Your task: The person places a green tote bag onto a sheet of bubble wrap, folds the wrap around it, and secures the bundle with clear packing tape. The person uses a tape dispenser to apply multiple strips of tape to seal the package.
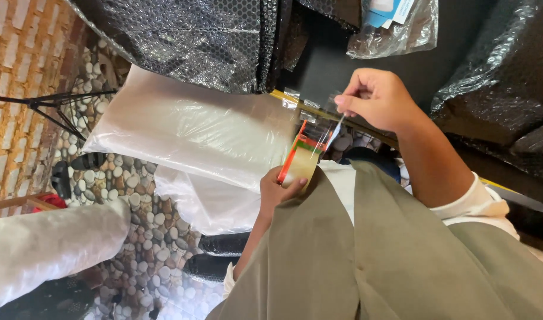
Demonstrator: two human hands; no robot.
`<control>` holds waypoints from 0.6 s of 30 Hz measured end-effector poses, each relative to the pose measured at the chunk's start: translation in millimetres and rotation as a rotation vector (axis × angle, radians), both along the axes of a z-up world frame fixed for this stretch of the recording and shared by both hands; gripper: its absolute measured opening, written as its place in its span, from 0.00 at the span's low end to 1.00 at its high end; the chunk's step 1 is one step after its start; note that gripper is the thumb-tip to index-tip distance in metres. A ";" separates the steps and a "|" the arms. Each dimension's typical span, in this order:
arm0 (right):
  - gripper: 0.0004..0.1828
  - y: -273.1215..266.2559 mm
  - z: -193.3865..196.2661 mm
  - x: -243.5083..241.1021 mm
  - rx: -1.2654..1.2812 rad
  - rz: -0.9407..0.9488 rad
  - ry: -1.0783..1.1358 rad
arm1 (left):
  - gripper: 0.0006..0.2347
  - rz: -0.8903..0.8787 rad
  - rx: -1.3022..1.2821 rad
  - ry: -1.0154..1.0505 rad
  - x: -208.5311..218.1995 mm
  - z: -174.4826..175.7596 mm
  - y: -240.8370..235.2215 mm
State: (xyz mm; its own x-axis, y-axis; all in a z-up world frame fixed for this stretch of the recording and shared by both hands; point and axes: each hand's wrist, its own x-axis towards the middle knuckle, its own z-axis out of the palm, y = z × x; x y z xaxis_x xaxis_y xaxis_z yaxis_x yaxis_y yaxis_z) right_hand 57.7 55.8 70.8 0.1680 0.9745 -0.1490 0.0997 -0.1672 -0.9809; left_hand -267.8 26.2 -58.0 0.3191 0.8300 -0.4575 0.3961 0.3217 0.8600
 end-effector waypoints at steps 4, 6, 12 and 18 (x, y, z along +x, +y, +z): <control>0.06 24.4 -68.2 8.0 -0.060 0.009 0.112 | 0.17 -0.008 0.105 -0.194 6.2 9.7 2.4; 0.06 30.9 -102.3 6.1 -0.093 0.004 0.154 | 0.15 -0.001 0.147 -0.269 8.7 8.9 6.7; 0.06 31.7 -167.9 -10.4 -0.346 -0.052 0.367 | 0.15 -0.124 0.537 -0.407 -0.2 -19.0 8.1; 0.04 15.7 -203.2 -52.5 -0.573 -0.008 0.732 | 0.21 -0.113 0.587 -0.364 -9.0 -22.1 1.4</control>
